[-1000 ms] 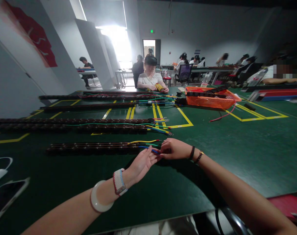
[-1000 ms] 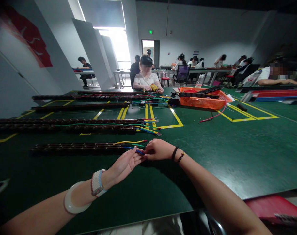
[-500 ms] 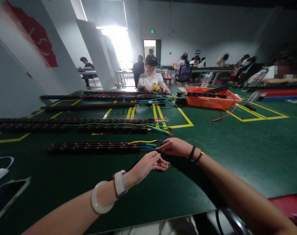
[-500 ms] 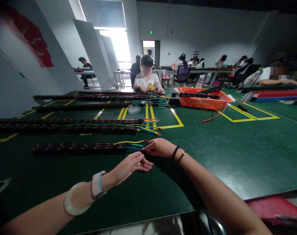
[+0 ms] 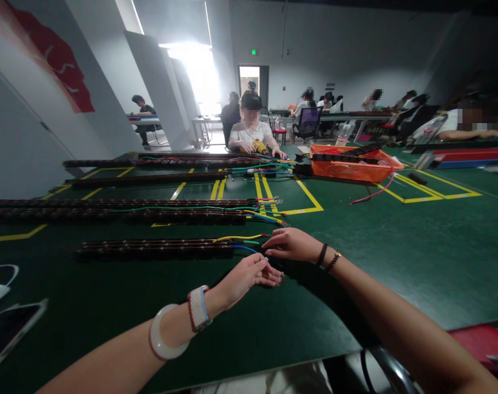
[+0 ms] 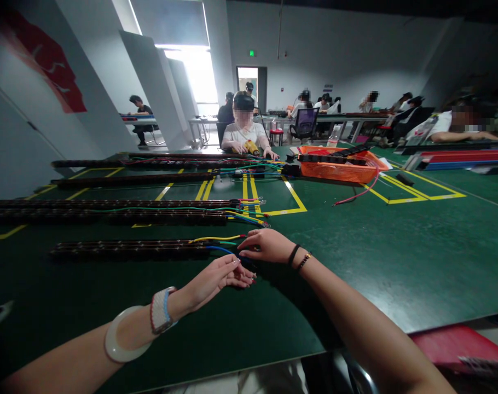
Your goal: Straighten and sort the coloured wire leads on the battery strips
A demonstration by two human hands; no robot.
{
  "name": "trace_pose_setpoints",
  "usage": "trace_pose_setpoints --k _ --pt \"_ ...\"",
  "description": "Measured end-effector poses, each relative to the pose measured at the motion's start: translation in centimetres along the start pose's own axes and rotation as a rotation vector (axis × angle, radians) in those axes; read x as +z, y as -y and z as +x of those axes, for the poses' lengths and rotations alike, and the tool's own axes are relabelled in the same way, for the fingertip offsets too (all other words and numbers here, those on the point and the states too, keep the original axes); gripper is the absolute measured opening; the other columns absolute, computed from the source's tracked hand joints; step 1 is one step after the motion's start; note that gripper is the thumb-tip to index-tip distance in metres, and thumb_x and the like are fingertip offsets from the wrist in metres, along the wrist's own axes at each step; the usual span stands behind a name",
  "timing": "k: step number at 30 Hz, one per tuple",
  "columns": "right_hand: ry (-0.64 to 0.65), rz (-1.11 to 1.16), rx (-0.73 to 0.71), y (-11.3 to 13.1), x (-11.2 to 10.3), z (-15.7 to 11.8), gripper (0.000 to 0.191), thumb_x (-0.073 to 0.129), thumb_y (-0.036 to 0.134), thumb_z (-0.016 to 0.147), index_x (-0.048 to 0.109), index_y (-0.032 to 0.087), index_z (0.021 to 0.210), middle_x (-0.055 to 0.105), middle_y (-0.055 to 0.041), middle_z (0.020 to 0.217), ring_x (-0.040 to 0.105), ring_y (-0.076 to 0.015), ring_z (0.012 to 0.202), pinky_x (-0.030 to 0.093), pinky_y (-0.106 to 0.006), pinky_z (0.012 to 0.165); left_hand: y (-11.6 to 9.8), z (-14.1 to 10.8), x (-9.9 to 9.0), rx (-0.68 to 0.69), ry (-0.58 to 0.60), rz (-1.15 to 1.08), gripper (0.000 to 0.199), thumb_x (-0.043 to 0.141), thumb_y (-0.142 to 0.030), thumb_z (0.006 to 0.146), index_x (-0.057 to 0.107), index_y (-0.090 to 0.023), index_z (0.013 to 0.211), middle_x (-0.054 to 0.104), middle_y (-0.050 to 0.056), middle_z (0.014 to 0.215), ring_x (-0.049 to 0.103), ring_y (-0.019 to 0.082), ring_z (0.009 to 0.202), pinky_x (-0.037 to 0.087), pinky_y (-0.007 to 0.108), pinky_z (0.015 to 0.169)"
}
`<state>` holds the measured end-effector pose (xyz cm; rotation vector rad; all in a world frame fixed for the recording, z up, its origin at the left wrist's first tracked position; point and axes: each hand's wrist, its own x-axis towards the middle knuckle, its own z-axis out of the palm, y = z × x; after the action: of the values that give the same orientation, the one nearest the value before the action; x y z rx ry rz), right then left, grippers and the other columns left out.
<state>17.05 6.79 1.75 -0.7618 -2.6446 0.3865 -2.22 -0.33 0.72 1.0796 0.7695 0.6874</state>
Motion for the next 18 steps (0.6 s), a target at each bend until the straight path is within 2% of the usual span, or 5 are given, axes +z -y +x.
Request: trace_pose_setpoints --k 5,8,11,13,18 --pt "-0.200 0.076 0.207 -0.7 0.2 0.0 0.023 0.053 0.031 0.090 0.067 0.018 0.103 0.061 -0.0059 0.088 0.057 -0.0122 0.071 0.045 -0.024 0.067 -0.2 -0.1 0.1 -0.001 0.005 -0.002 0.026 0.055 -0.039 0.084 0.053 -0.013 0.079 0.067 0.016 0.093 0.065 0.024 0.086 0.048 0.037 0.079" --pt "-0.255 0.093 0.235 -1.1 1.0 0.1 0.027 0.056 0.034 0.088 0.064 0.018 0.109 0.059 -0.0080 0.098 0.058 -0.0151 0.083 0.047 -0.029 0.077 -0.1 -0.2 0.0 0.002 0.019 0.003 0.028 0.056 -0.041 0.083 0.054 -0.013 0.078 0.067 0.015 0.092 0.065 0.023 0.082 0.049 0.035 0.074" --pt "-0.253 0.076 0.200 -1.0 2.0 0.3 0.045 0.063 0.041 0.083 0.056 0.020 0.121 0.055 -0.0103 0.116 0.051 -0.0208 0.107 0.041 -0.037 0.094 0.0 -0.1 0.0 -0.007 0.038 0.031 0.031 0.054 -0.043 0.084 0.057 -0.012 0.080 0.068 0.015 0.088 0.065 0.021 0.075 0.048 0.032 0.069" --pt "-0.228 0.041 0.190 -0.8 2.6 0.6 0.055 0.066 0.044 0.079 0.052 0.020 0.127 0.053 -0.0108 0.122 0.047 -0.0234 0.114 0.036 -0.042 0.099 0.0 -0.1 0.0 -0.015 0.048 0.050 0.033 0.052 -0.043 0.085 0.059 -0.011 0.080 0.068 0.015 0.087 0.065 0.020 0.073 0.048 0.031 0.067" --pt "-0.180 -0.015 0.191 -0.5 3.6 1.2 0.058 0.069 0.042 0.076 0.052 0.020 0.127 0.058 -0.0091 0.112 0.049 -0.0224 0.106 0.034 -0.042 0.097 -0.2 -0.2 0.2 -0.007 0.050 0.054 0.030 0.053 -0.040 0.084 0.060 -0.011 0.081 0.067 0.013 0.086 0.064 0.019 0.073 0.048 0.029 0.066"
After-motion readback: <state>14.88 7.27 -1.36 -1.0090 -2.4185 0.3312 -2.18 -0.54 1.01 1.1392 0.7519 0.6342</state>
